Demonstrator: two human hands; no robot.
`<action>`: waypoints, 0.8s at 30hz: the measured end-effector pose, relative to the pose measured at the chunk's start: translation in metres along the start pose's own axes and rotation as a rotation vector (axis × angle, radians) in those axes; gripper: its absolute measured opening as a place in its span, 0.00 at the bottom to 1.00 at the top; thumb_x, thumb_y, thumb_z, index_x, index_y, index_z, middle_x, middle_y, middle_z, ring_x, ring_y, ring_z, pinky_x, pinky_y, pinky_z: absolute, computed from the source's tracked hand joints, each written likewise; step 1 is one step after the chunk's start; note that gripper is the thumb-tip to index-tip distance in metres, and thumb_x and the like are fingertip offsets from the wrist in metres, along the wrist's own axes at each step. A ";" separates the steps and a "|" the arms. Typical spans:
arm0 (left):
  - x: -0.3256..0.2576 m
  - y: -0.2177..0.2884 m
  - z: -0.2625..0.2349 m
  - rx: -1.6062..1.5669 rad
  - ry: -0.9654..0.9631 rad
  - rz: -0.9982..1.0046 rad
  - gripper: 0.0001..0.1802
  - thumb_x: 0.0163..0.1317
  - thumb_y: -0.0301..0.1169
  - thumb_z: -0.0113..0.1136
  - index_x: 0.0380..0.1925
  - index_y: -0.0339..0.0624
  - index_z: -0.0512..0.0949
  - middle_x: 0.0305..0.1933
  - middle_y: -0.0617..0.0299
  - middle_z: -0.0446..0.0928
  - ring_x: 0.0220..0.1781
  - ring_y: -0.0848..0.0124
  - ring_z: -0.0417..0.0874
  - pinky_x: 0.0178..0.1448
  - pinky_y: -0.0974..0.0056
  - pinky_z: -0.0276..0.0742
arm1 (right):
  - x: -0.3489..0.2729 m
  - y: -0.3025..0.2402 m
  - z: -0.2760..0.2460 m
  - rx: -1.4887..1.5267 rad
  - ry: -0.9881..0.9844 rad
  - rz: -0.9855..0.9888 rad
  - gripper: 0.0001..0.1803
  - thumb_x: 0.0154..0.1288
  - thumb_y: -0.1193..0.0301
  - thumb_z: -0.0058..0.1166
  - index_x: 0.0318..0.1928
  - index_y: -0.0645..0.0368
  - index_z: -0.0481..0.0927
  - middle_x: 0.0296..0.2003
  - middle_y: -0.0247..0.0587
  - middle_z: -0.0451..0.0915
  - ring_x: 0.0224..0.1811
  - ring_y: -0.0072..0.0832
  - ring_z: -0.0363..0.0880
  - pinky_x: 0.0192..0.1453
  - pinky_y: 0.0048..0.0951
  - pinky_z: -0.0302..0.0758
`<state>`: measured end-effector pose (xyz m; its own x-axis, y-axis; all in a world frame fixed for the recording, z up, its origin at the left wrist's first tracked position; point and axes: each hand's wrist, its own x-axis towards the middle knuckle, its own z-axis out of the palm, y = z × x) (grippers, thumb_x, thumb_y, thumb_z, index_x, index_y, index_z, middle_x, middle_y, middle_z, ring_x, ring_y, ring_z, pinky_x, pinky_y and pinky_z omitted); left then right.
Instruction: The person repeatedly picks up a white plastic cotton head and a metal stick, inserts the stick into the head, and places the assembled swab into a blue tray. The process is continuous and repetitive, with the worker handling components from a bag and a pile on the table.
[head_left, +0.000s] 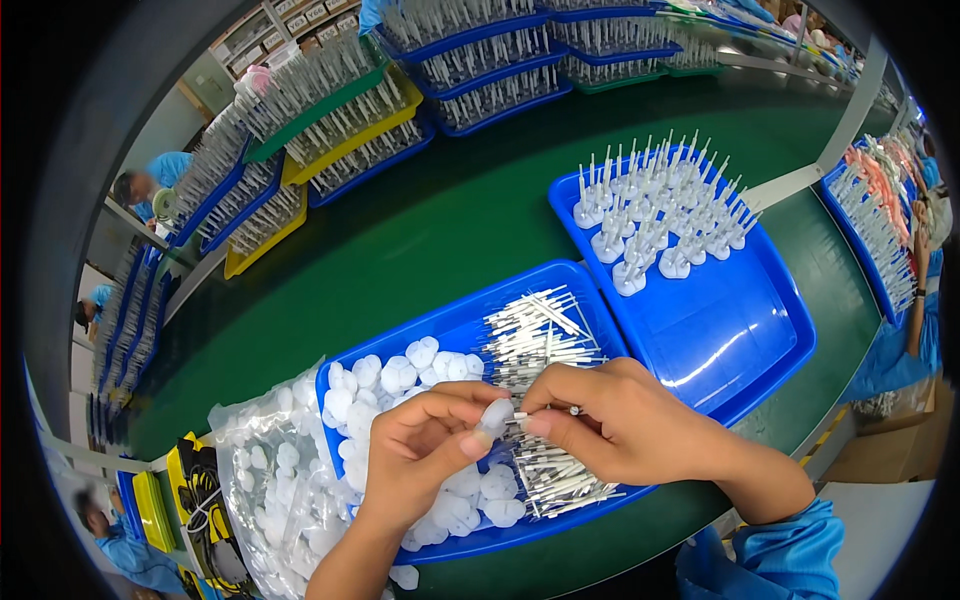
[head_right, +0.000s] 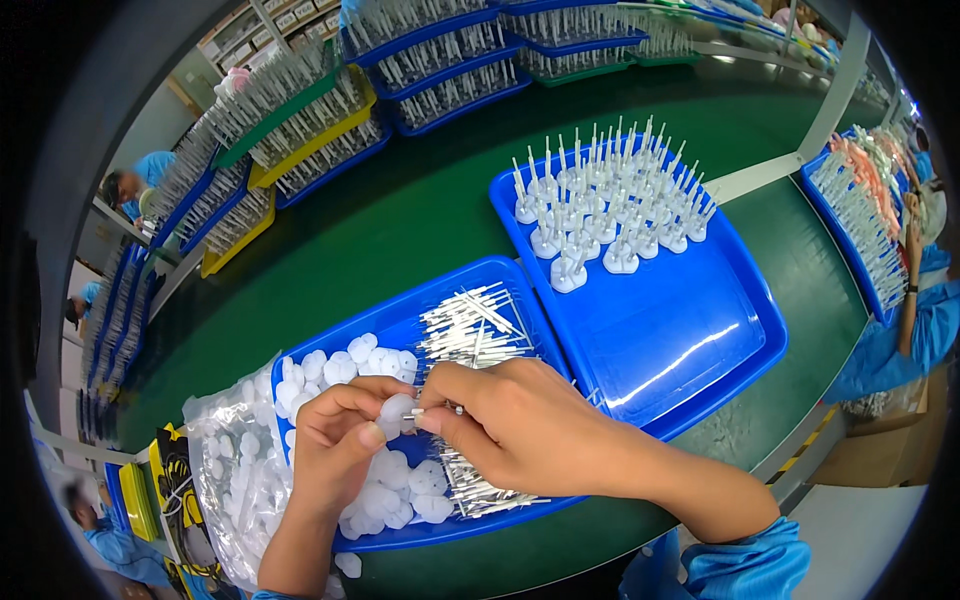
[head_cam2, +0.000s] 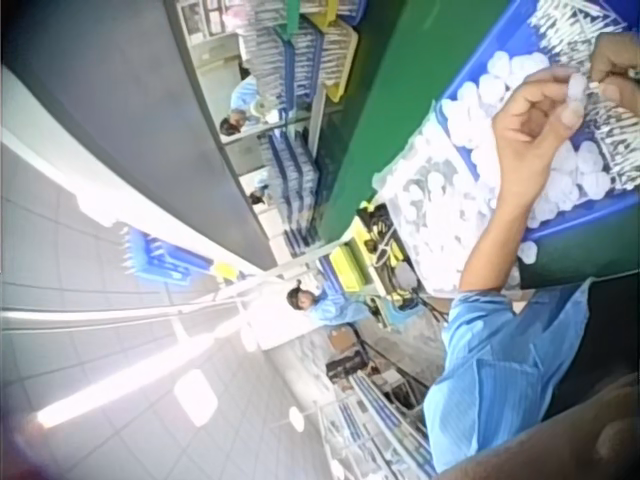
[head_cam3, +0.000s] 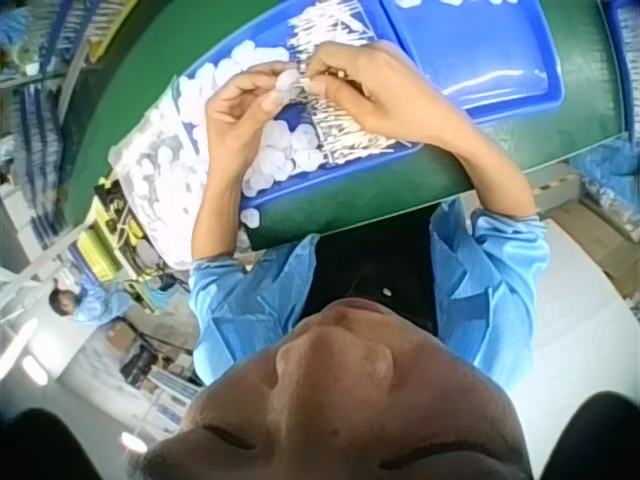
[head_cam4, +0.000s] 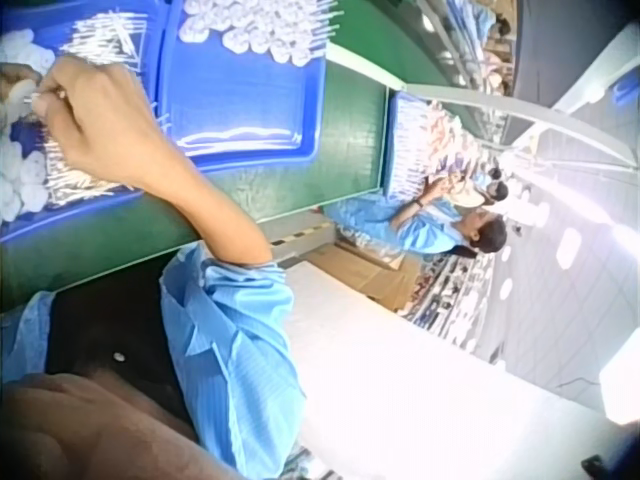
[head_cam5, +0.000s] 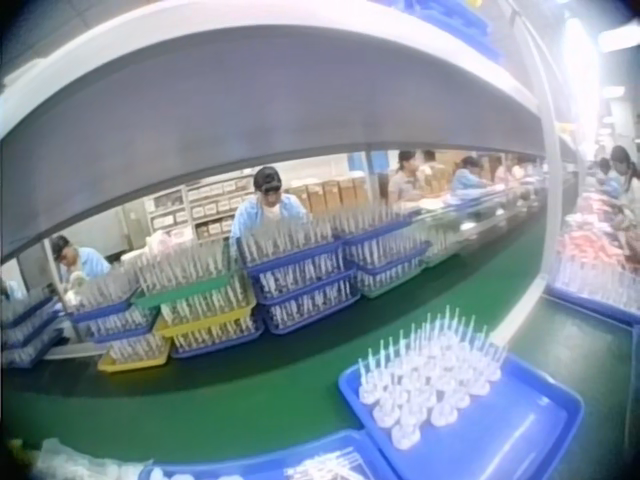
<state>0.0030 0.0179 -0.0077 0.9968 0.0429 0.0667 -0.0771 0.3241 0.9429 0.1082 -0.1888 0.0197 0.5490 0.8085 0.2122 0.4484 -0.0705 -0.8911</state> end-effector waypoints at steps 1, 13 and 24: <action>0.000 0.000 0.000 0.015 -0.003 0.002 0.11 0.61 0.17 0.65 0.44 0.33 0.81 0.57 0.46 0.79 0.56 0.64 0.81 0.61 0.58 0.76 | -0.001 0.000 0.000 -0.005 -0.003 0.013 0.07 0.71 0.69 0.55 0.40 0.61 0.76 0.17 0.49 0.77 0.18 0.47 0.77 0.24 0.45 0.68; -0.003 -0.001 -0.002 -0.012 -0.046 0.066 0.11 0.60 0.15 0.64 0.44 0.30 0.82 0.54 0.44 0.79 0.55 0.63 0.81 0.59 0.58 0.78 | -0.004 0.002 0.003 0.211 -0.044 0.075 0.05 0.71 0.73 0.57 0.41 0.62 0.77 0.23 0.42 0.79 0.21 0.28 0.77 0.25 0.29 0.67; -0.006 -0.002 0.004 0.175 -0.014 0.116 0.14 0.56 0.13 0.67 0.44 0.29 0.84 0.52 0.47 0.83 0.57 0.60 0.82 0.64 0.55 0.74 | -0.010 -0.001 0.025 -0.393 0.245 -0.152 0.07 0.66 0.72 0.58 0.35 0.60 0.73 0.20 0.44 0.79 0.19 0.42 0.79 0.19 0.39 0.71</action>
<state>-0.0026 0.0127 -0.0089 0.9817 0.0566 0.1818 -0.1883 0.1486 0.9708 0.0840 -0.1824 0.0084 0.5855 0.6688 0.4582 0.7427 -0.2159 -0.6339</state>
